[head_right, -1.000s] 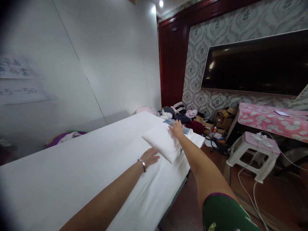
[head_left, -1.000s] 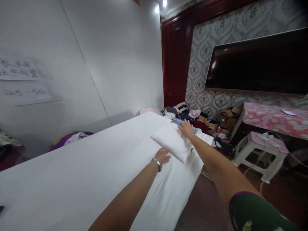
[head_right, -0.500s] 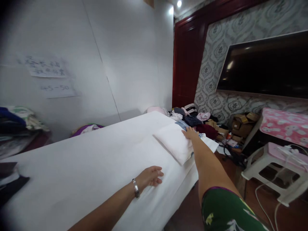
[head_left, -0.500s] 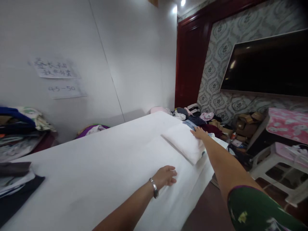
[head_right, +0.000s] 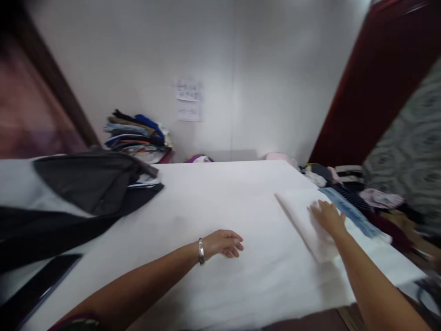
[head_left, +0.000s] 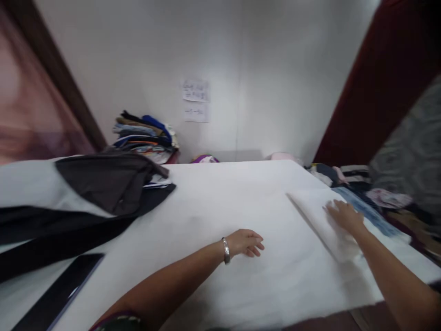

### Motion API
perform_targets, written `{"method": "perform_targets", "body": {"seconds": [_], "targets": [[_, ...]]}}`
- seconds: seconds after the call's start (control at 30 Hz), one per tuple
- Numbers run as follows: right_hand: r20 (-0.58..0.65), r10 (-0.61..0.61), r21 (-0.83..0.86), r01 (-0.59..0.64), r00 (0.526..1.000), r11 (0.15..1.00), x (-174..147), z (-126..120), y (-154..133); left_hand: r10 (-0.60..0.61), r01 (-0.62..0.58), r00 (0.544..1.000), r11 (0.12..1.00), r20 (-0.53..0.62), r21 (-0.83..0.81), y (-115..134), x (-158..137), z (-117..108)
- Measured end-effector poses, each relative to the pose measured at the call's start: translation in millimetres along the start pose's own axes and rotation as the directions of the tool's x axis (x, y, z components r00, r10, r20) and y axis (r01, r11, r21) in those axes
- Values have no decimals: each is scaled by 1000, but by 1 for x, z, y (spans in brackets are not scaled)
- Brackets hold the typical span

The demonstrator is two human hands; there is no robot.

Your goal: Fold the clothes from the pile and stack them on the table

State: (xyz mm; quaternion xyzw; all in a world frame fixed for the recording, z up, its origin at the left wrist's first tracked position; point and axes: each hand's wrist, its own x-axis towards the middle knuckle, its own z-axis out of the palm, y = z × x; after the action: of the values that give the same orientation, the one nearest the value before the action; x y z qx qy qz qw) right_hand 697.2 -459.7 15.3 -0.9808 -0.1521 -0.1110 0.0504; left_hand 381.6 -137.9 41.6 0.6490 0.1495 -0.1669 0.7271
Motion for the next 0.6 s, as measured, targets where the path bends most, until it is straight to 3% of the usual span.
{"method": "perform_targets", "body": {"seconds": [0.1, 0.17, 0.23, 0.3, 0.37, 0.43, 0.5, 0.6], "targets": [[76, -182, 119, 172, 980, 978, -12, 17, -41, 37, -42, 995, 998, -90, -55, -2, -26, -30], [68, -329, 197, 310, 942, 930, -28, 29, -76, 72, -84, 982, 995, -175, -59, -2, -44, -55], [24, -454, 265, 432, 891, 862, -49, 39, -114, 130, -143, 948, 990, -292, -22, -1, -64, -84], [-4, -555, 339, 523, 832, 782, -72, 45, -149, 201, -190, 878, 979, -433, 69, 1, -86, -116], [13, -631, 417, 570, 775, 708, -92, 48, -181, 311, -210, 751, 949, -582, 236, 4, -113, -149], [40, -695, 476, 598, 718, 644, -111, 49, -208, 448, -161, 576, 882, -684, 442, 6, -144, -181], [54, -744, 514, 620, 666, 592, -126, 49, -229, 562, -42, 404, 800, -722, 599, 10, -179, -210], [55, -784, 551, 636, 619, 540, -141, 48, -255, 635, 240, 178, 713, -752, 659, 19, -232, -248]]}}
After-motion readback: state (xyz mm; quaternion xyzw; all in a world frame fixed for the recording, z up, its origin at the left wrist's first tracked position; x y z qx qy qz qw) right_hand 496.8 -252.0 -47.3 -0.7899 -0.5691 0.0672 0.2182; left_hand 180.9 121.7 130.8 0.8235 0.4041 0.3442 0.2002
